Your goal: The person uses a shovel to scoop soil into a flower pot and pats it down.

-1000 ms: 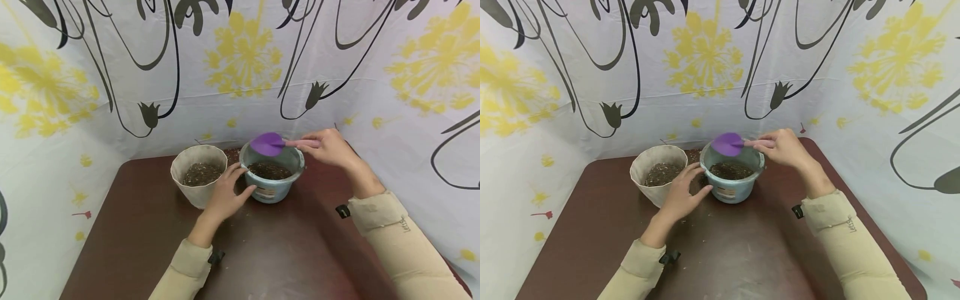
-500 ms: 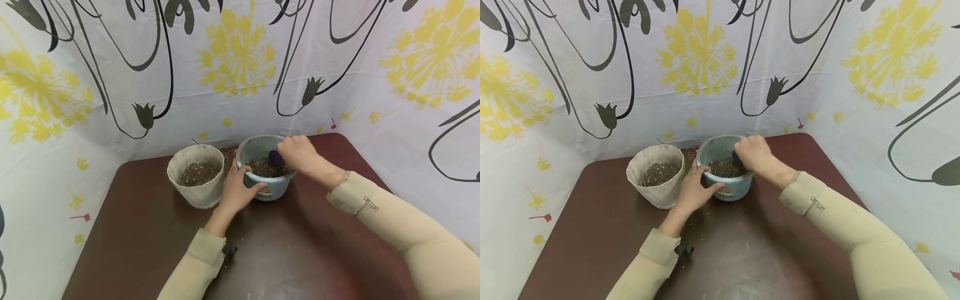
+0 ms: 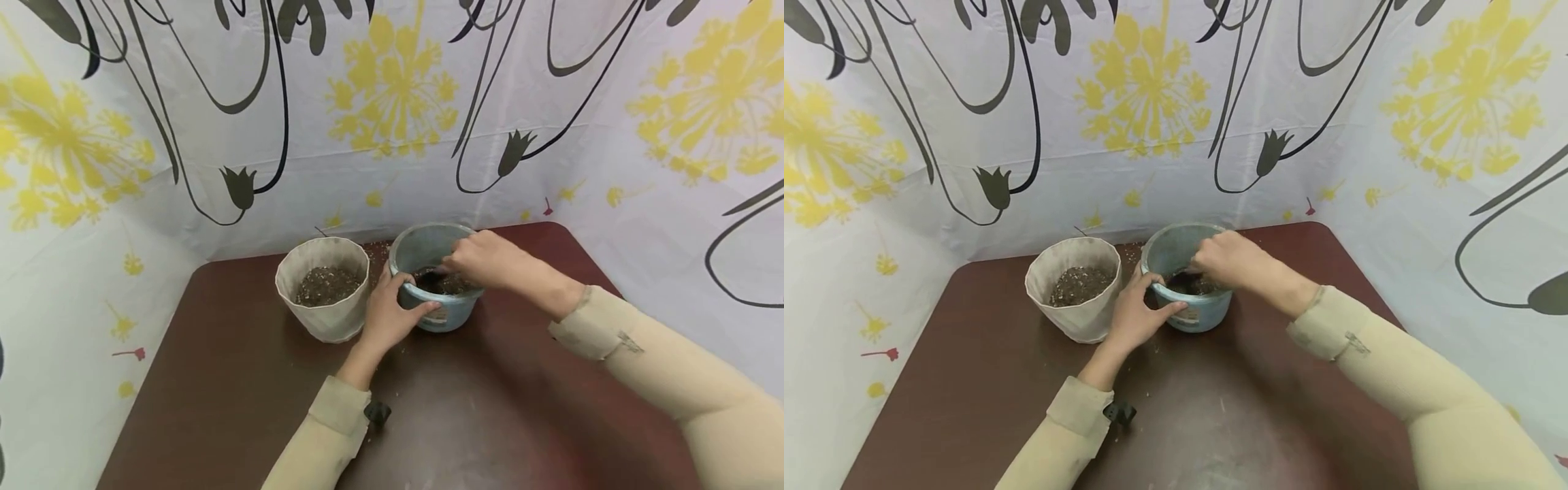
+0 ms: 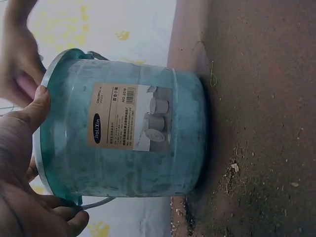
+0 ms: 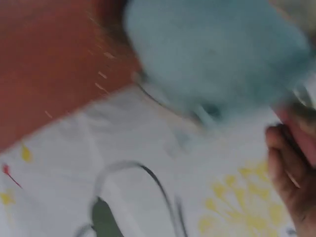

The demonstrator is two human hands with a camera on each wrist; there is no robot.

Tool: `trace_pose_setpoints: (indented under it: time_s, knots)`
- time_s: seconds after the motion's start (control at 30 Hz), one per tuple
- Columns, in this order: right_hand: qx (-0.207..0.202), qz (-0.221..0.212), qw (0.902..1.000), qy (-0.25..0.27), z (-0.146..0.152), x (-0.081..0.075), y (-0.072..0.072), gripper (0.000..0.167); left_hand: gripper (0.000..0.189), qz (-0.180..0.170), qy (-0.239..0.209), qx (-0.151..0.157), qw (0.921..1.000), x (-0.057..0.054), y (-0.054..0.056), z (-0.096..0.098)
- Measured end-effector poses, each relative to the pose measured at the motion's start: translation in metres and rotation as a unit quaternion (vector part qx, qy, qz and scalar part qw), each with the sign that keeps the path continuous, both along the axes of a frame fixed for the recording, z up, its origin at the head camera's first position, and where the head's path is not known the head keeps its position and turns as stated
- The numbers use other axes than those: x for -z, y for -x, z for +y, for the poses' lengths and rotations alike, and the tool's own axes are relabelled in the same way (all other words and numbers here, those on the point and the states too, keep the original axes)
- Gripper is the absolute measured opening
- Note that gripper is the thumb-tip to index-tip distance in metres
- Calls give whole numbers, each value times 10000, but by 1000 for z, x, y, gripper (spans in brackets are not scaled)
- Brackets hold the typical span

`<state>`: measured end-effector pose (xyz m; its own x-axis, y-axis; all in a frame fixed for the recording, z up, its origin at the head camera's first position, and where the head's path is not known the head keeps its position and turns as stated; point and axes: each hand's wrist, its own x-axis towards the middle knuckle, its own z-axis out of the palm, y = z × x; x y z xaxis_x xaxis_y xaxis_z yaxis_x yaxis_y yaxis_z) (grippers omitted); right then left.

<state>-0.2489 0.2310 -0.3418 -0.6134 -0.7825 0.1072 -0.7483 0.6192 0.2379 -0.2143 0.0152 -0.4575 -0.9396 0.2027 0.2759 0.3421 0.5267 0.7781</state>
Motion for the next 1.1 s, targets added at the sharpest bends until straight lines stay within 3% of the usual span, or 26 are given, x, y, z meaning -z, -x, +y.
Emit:
trace_pose_setpoints:
  time_s: [0.07,0.13,0.27,0.37,0.47,0.53,0.6,0.7,0.83,0.9,1.0,1.1]
  knots:
    - [428,-400,9982,-139,5,-18,-5,7,50,-31,-57,-3,10000,-1,-1,0]
    - [969,-533,9937,-199,9,-30,-4,6,50,-74,-105,-23,9999,-2,-1,0]
    - [1463,7,9890,-227,11,-27,8,20,50,-124,-60,-78,9999,-5,2,-1]
    - [1087,142,9934,-324,8,-9,17,20,50,-112,-26,-78,9999,-6,3,-2]
    - [649,-366,9966,-363,8,-2,19,20,51,-149,-43,-55,9999,-6,2,-3]
    - [777,-792,9932,-348,10,-9,17,25,51,-169,-49,-40,9998,-6,1,-3]
    - [1104,-899,9892,-335,11,-20,14,30,52,-220,-61,-25,9997,-5,0,-3]
    - [1328,-225,9901,-407,9,-26,12,32,52,-274,-56,-46,9996,-5,1,-3]
    - [713,1156,9897,-450,9,-1,19,33,52,-276,-16,-81,9996,-5,3,-3]
    - [430,1429,9875,-502,11,10,21,36,52,-257,10,-74,9996,-4,2,-3]
    - [425,1151,9902,-664,12,8,16,37,53,-222,25,-47,9997,-2,0,-2]
    - [789,319,9921,-919,10,-1,11,38,51,-227,-2,-25,9997,1,-4,-2]
